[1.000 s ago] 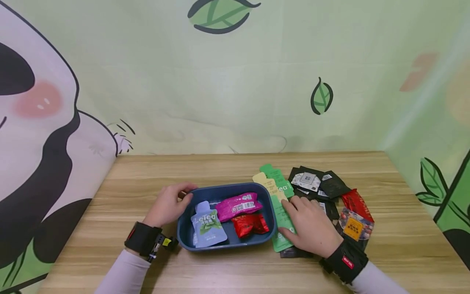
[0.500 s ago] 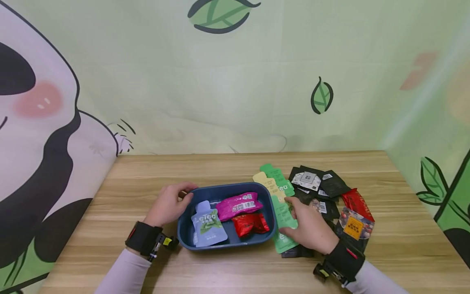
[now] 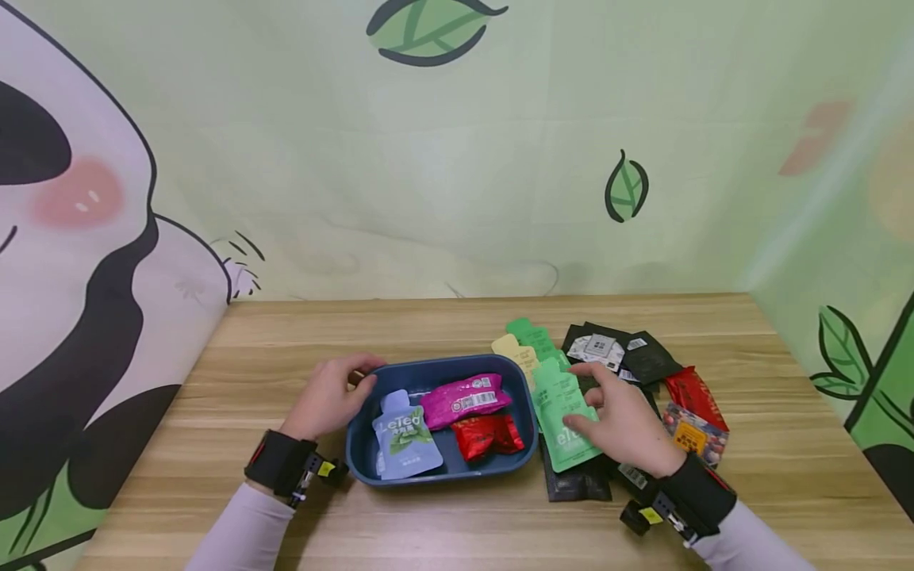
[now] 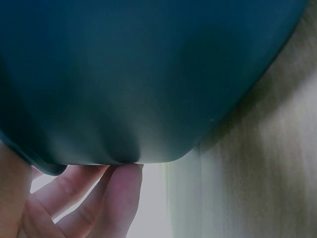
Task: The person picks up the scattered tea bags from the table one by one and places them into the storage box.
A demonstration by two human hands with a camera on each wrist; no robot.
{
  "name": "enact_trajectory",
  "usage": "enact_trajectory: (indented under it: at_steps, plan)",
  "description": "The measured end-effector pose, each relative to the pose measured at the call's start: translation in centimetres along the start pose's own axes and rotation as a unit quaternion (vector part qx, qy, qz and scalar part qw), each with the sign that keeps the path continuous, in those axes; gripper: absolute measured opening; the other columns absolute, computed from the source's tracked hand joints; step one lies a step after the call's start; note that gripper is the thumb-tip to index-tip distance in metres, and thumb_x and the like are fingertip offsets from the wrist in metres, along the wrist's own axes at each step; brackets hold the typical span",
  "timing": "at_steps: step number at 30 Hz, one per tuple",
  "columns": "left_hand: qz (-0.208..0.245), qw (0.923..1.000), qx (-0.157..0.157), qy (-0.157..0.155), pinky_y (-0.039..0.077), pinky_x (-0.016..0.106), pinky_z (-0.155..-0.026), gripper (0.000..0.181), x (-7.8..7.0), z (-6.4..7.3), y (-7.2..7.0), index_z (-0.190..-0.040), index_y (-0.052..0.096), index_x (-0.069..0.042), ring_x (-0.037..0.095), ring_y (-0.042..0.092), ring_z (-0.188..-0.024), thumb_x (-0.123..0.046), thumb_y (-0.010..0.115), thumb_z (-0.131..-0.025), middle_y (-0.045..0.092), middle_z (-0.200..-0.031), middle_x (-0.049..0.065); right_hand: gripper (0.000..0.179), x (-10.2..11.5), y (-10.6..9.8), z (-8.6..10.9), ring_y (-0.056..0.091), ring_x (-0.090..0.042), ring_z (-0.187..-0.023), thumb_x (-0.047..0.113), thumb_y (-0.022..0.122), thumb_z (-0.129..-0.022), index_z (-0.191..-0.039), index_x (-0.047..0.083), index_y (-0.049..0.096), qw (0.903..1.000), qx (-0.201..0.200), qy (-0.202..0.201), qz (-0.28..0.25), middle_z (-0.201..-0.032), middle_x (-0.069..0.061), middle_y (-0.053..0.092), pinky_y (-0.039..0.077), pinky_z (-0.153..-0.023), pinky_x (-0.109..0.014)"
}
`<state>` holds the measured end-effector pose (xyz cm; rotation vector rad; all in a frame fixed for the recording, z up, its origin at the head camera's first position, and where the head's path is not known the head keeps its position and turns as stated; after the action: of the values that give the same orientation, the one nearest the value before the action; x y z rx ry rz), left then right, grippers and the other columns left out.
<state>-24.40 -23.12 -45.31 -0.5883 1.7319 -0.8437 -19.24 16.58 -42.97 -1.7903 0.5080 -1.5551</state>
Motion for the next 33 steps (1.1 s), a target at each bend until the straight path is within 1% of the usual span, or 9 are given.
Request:
enact_trajectory:
  at_steps: [5,8,12,16,22,24,27,30,33]
  plan:
    - [-0.005,1.0000,0.003,0.002,0.052,0.033,-0.075,0.026,0.1,-0.1,0.0,-0.118,0.071,-0.017,0.016,0.064,-0.089,-0.021,0.061,-0.095,0.069,-0.102,-0.003,0.066,1.3,-2.1,-0.6,0.024,-0.009,-0.045,0.019,0.075,-0.084,-0.142,0.008,0.046,0.9972,-0.065,-0.037,-0.009,-0.064,0.001,0.044,0.027,-0.046,-0.028]
    - [-0.007,1.0000,0.005,0.000,0.052,0.032,-0.075,0.026,0.1,-0.1,0.0,-0.119,0.071,-0.018,0.016,0.064,-0.090,-0.022,0.060,-0.095,0.069,-0.102,-0.003,0.064,2.6,-2.2,-1.1,0.023,-0.009,-0.046,0.019,0.074,-0.085,-0.142,0.010,0.046,0.9952,-0.075,-0.050,-0.039,-0.066,-0.001,0.042,0.028,-0.046,-0.029]
    - [-0.005,1.0000,0.006,0.000,0.052,0.032,-0.073,0.026,0.1,-0.1,-0.1,-0.119,0.071,-0.017,0.016,0.063,-0.089,-0.021,0.061,-0.095,0.069,-0.102,-0.002,0.064,4.9,-0.7,-2.2,0.027,-0.011,-0.045,0.018,0.073,-0.087,-0.144,0.011,0.044,0.9919,-0.042,-0.056,-0.106,-0.069,-0.004,0.046,0.032,-0.047,-0.028]
    - [-0.005,1.0000,0.005,0.003,0.052,0.031,-0.071,0.026,0.0,-0.2,-0.1,-0.118,0.071,-0.016,0.015,0.062,-0.087,-0.020,0.061,-0.095,0.069,-0.101,-0.002,0.064,7.4,2.1,-3.4,0.033,-0.011,-0.043,0.015,0.072,-0.086,-0.143,0.009,0.044,0.9854,0.002,-0.062,-0.158,-0.069,-0.003,0.048,0.035,-0.048,-0.026]
    - [0.003,1.0000,0.007,0.004,0.052,0.031,-0.072,0.024,-0.1,-0.2,-0.1,-0.117,0.071,-0.017,0.015,0.063,-0.087,-0.021,0.061,-0.095,0.069,-0.100,-0.003,0.061,10.2,6.1,-5.1,0.033,-0.011,-0.044,0.015,0.070,-0.087,-0.141,0.004,0.044,0.9844,0.039,-0.074,-0.155,-0.066,0.001,0.052,0.033,-0.049,-0.025]
    - [0.003,1.0000,0.006,0.007,0.052,0.031,-0.074,0.024,-0.1,-0.2,-0.1,-0.116,0.071,-0.017,0.015,0.063,-0.087,-0.021,0.060,-0.095,0.069,-0.101,-0.003,0.060,10.9,7.1,-5.5,0.037,-0.011,-0.045,0.017,0.069,-0.088,-0.140,0.004,0.044,0.9861,0.045,-0.073,-0.142,-0.066,0.001,0.055,0.033,-0.050,-0.026]
    - [0.005,0.9999,0.005,0.010,0.052,0.032,-0.075,0.023,-0.1,-0.2,-0.1,-0.116,0.071,-0.017,0.014,0.063,-0.087,-0.020,0.060,-0.095,0.069,-0.101,-0.003,0.058,11.7,8.6,-5.8,0.047,-0.012,-0.051,0.019,0.068,-0.089,-0.139,0.004,0.044,0.9860,0.071,-0.067,-0.135,-0.067,0.002,0.059,0.036,-0.053,-0.026]
    - [0.006,0.9999,0.007,0.007,0.052,0.032,-0.074,0.023,-0.1,-0.2,-0.1,-0.115,0.071,-0.019,0.015,0.063,-0.087,-0.021,0.060,-0.096,0.069,-0.101,-0.003,0.056,12.1,10.1,-6.0,0.057,-0.013,-0.058,0.018,0.067,-0.090,-0.137,0.003,0.041,0.9812,0.110,-0.051,-0.150,-0.072,0.002,0.064,0.041,-0.056,-0.027]
    - [0.010,0.9999,0.011,-0.001,0.052,0.032,-0.074,0.023,0.0,-0.1,-0.1,-0.117,0.071,-0.019,0.015,0.062,-0.088,-0.022,0.060,-0.096,0.069,-0.101,-0.003,0.055,12.3,11.3,-5.9,0.060,-0.017,-0.058,0.017,0.067,-0.090,-0.135,0.002,0.039,0.9755,0.137,-0.029,-0.170,-0.076,-0.002,0.065,0.047,-0.055,-0.030]
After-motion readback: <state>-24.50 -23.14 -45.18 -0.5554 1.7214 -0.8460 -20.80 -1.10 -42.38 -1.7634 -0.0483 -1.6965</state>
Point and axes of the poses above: each hand's wrist, its own z-axis away from the middle knuckle, its own y-axis out of the palm, x = y × z, the point moved 4 cm from there along -z, towards the middle knuckle
